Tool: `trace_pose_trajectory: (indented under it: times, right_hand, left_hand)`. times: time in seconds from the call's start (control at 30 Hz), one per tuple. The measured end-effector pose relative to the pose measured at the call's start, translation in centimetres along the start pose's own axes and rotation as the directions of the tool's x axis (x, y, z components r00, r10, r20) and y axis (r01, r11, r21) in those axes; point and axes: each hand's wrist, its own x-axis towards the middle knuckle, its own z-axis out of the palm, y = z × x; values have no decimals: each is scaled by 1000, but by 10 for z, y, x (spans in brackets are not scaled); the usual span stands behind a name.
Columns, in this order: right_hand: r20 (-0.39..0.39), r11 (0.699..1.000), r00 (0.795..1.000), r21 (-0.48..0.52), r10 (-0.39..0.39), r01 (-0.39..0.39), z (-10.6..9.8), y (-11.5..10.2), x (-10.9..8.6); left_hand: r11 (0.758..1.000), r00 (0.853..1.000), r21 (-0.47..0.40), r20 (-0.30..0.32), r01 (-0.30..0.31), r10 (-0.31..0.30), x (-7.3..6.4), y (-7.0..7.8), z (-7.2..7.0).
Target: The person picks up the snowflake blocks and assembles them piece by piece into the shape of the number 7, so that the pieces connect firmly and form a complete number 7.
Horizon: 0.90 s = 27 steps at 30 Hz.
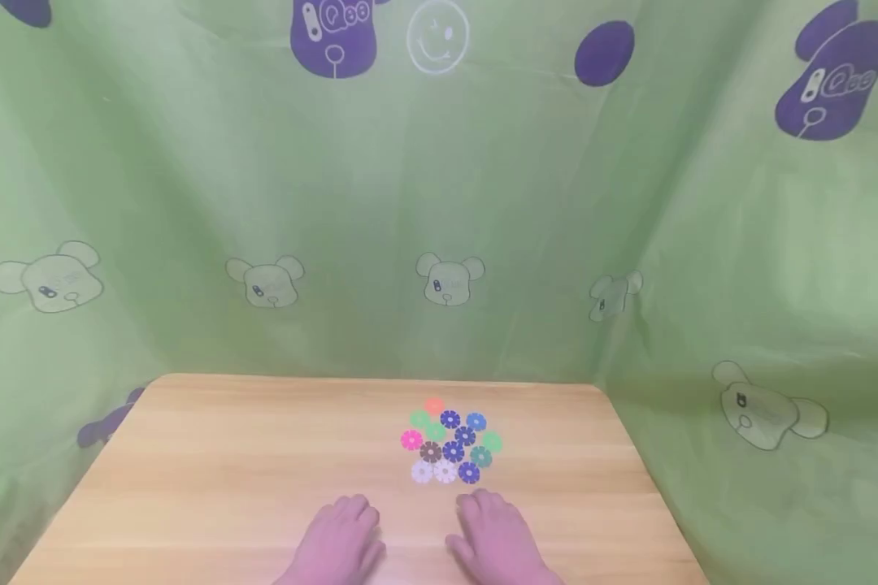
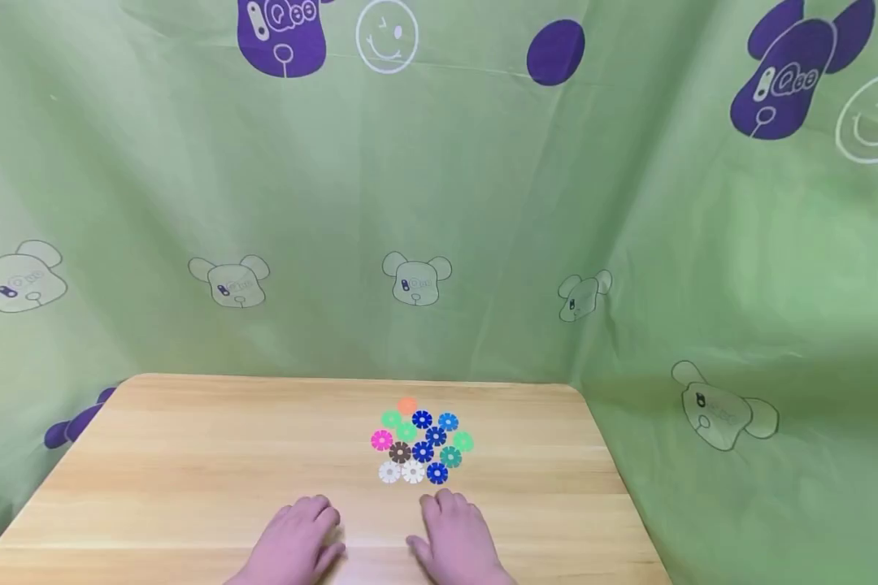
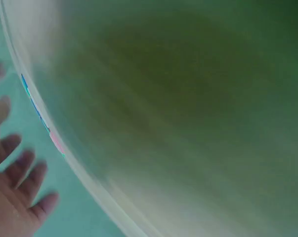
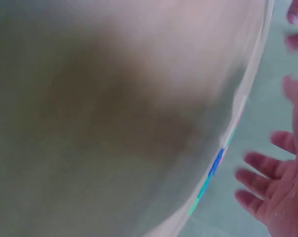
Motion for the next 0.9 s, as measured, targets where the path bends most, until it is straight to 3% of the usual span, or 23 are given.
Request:
trace_pose_trajectory:
  times: [0.17, 0.3, 0.47, 0.67, 0.9]
  right_hand:
    - [110, 997, 991, 9, 78, -79, -22, 12, 17]
    - [125, 993, 985, -26, 115, -113, -25, 16, 35]
    - [160, 993, 980, -17, 115, -114, -21, 4, 54]
    - [200, 990, 971, -69, 134, -123, -4, -4, 47]
    - [133, 992, 984, -58, 117, -111, 1, 1, 38]
  left_hand:
    - [991, 997, -125, 61, 58, -50, 18, 5, -8]
    - [995, 996, -78, 71, 62, -56, 43, 8, -12]
    - [995, 986, -73, 155, 68, -56, 69, 15, 2]
    - [997, 972, -42, 229, 64, -53, 71, 23, 23]
    - [998, 985, -8, 164, 60, -58, 69, 25, 21]
